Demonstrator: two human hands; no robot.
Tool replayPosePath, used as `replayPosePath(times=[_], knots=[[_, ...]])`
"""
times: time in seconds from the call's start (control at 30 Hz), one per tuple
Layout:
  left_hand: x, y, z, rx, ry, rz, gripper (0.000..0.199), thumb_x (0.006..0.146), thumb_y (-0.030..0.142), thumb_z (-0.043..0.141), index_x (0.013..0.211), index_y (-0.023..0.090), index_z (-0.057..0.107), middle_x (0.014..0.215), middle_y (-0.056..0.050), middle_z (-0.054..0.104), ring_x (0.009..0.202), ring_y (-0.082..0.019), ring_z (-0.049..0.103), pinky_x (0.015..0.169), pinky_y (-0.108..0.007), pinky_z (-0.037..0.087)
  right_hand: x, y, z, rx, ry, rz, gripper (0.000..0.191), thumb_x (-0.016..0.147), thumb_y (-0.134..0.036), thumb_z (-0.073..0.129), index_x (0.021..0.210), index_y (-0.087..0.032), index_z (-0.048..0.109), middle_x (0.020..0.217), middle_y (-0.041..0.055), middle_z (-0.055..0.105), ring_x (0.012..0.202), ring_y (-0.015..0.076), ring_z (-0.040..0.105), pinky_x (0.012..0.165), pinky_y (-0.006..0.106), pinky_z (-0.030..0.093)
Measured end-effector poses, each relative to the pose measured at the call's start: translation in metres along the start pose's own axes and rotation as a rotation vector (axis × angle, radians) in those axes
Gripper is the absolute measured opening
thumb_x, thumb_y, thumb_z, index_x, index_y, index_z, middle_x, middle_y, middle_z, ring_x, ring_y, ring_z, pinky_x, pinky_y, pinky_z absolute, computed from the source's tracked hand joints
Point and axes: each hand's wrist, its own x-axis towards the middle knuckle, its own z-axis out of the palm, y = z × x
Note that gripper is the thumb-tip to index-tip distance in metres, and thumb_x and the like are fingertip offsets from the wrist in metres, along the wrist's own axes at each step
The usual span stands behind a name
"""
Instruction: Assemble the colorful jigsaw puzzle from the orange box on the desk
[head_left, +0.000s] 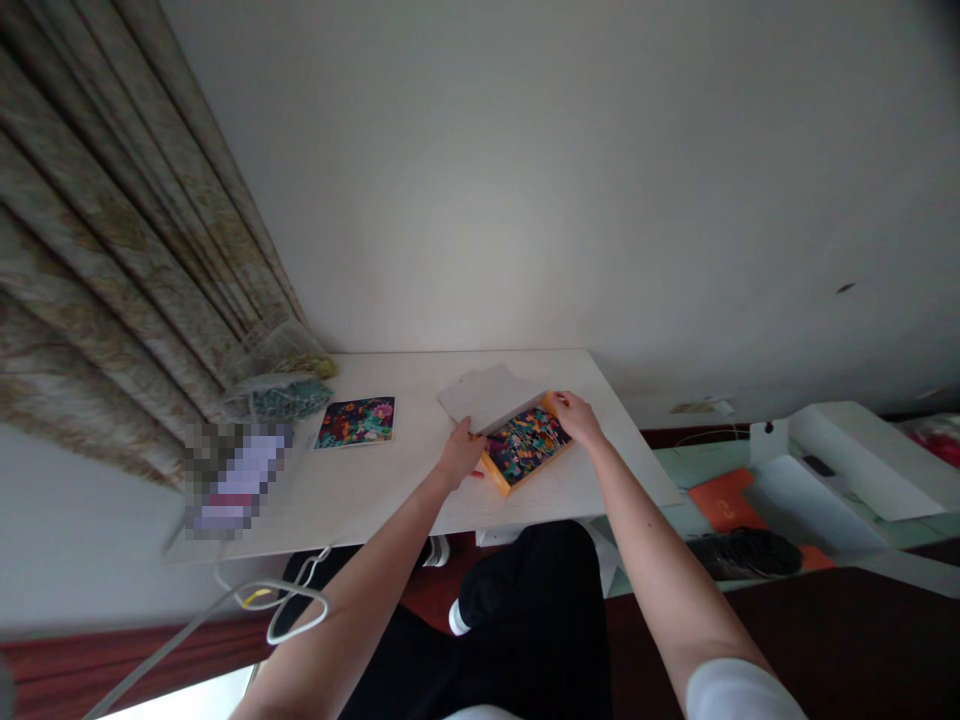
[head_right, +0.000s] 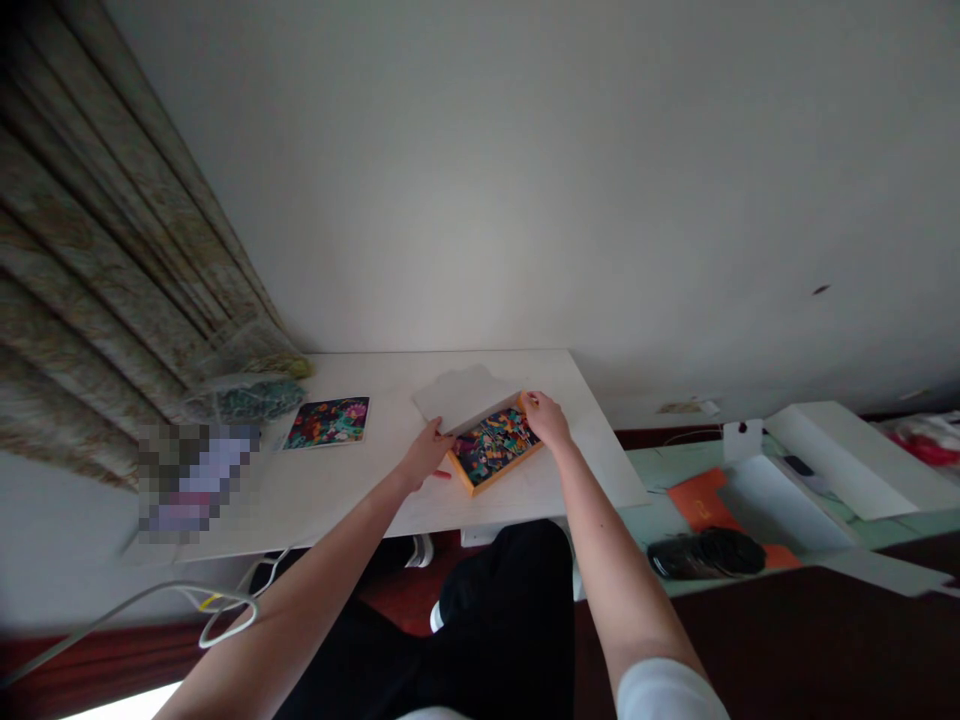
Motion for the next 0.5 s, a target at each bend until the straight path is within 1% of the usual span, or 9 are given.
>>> replayPosePath(times=[0.07,0.13,0.23,0.33,0.4,0.43,0.5], knots=[[-0.003,0.001,0.002,-0.1,-0.03,-0.02,0.077,0.088,0.025,0.062,0.159,0.022,0.033,0.148,-0.017,0.058,0.117,-0.028,0.067,0.058,-0.025,0.063,-0.002,-0.005,0.006,0.006,0.033,0.068,0.033,0.101,-0.049,0.052,0.1,-0.026,0.075,0.1,0.0107,0.077,0.104,0.0282,0.07,0.09,0.036,0.05],[-0.005,0.003,0.004,-0.156,-0.059,-0.035,0.083,0.086,0.024,0.065,0.161,0.023,0.028,0.149,-0.017,0.057,0.117,-0.027,0.068,0.059,-0.023,0.062,-0.005,-0.008,0.011,0.04,0.076,0.13,0.034,0.099,-0.052,0.057,0.087,-0.025,0.073,0.087,0.0104,0.075,0.1,0.0297,0.07,0.089,0.038,0.049],[-0.006,0.006,0.005,-0.22,-0.081,-0.066,0.088,0.085,0.022,0.065,0.163,0.02,0.024,0.143,-0.017,0.063,0.11,-0.025,0.071,0.06,-0.023,0.06,-0.007,-0.009,0.015,0.147,0.106,0.15,0.029,0.093,-0.049,0.066,0.075,-0.026,0.067,0.075,0.008,0.07,0.099,0.0303,0.07,0.088,0.039,0.049],[-0.004,0.01,0.003,-0.238,-0.079,-0.065,0.087,0.085,0.023,0.064,0.163,0.019,0.026,0.143,-0.016,0.064,0.11,-0.024,0.072,0.064,-0.025,0.06,-0.007,-0.007,0.016,0.247,0.114,0.15,0.023,0.087,-0.043,0.071,0.072,-0.027,0.064,0.074,0.006,0.068,0.101,0.0292,0.068,0.088,0.038,0.048],[-0.001,0.012,0.001,-0.227,-0.059,-0.02,0.084,0.085,0.025,0.064,0.163,0.018,0.03,0.145,-0.015,0.063,0.114,-0.025,0.071,0.072,-0.027,0.062,-0.007,-0.006,0.016,0.285,0.136,0.148,0.02,0.087,-0.041,0.07,0.074,-0.027,0.064,0.078,0.0063,0.069,0.101,0.0287,0.068,0.087,0.037,0.048],[0.001,0.012,-0.001,-0.211,-0.035,0.024,0.082,0.086,0.026,0.063,0.162,0.017,0.034,0.146,-0.015,0.062,0.117,-0.025,0.07,0.079,-0.029,0.062,-0.007,-0.006,0.015,0.297,0.152,0.137,0.019,0.087,-0.042,0.068,0.077,-0.027,0.065,0.081,0.0069,0.07,0.1,0.0287,0.068,0.087,0.036,0.048],[0.005,0.014,-0.005,-0.133,0.058,0.153,0.075,0.087,0.025,0.062,0.158,0.016,0.042,0.148,-0.013,0.061,0.127,-0.026,0.065,0.096,-0.032,0.058,-0.006,-0.009,0.015,0.318,0.188,0.099,0.023,0.089,-0.048,0.062,0.085,-0.026,0.066,0.089,0.0086,0.072,0.1,0.0288,0.068,0.087,0.036,0.048]])
